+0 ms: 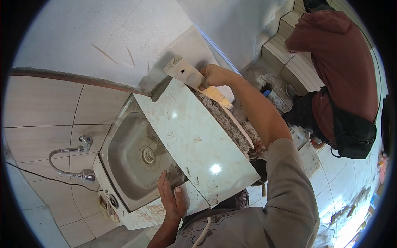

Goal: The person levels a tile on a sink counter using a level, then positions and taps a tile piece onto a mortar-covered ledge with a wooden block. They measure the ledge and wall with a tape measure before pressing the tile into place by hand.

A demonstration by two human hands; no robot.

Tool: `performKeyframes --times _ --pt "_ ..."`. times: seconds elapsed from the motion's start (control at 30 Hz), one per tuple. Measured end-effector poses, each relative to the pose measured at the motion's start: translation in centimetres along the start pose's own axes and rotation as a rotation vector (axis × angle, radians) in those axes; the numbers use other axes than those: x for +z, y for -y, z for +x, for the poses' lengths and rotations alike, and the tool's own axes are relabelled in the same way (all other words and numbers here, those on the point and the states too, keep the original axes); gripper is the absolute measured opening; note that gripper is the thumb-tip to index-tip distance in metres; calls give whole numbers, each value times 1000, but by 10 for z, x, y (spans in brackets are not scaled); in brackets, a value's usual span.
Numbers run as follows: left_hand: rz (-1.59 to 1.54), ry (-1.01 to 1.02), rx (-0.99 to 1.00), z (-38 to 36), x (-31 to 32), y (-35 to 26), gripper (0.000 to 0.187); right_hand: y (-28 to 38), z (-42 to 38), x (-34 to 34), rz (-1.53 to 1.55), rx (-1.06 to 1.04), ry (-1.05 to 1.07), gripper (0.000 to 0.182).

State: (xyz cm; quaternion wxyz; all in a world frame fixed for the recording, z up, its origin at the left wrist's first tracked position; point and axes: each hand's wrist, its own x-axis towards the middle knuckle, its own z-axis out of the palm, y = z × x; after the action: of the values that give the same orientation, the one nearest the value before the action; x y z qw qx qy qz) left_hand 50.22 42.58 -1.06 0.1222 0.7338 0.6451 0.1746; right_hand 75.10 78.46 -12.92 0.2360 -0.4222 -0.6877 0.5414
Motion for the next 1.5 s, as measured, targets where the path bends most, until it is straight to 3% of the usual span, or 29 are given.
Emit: performKeyframes --times 0.23,0.43,0.6,0.73,0.93,1.17,1.5 --pt "-37 5 -26 -1 -2 2 40 -1 2 -9 -59 -72 -20 44" --pt "-30 0 -9 -5 2 8 43 -23 -5 13 -9 16 -144 45" --pt "-53 23 -57 -8 1 10 44 -12 -11 42 -275 21 -314 62" --pt "-59 13 -37 -6 0 11 45 -1 -16 40 -329 113 -270 65" --pt "-165 -8 -40 -5 1 4 45 -19 -15 35 -226 34 -249 69" --pt "-127 -16 -45 -8 0 10 52 15 -26 31 -308 104 -224 66" --pt "-200 -34 -93 -6 0 6 52 69 -35 19 -411 39 -322 66"
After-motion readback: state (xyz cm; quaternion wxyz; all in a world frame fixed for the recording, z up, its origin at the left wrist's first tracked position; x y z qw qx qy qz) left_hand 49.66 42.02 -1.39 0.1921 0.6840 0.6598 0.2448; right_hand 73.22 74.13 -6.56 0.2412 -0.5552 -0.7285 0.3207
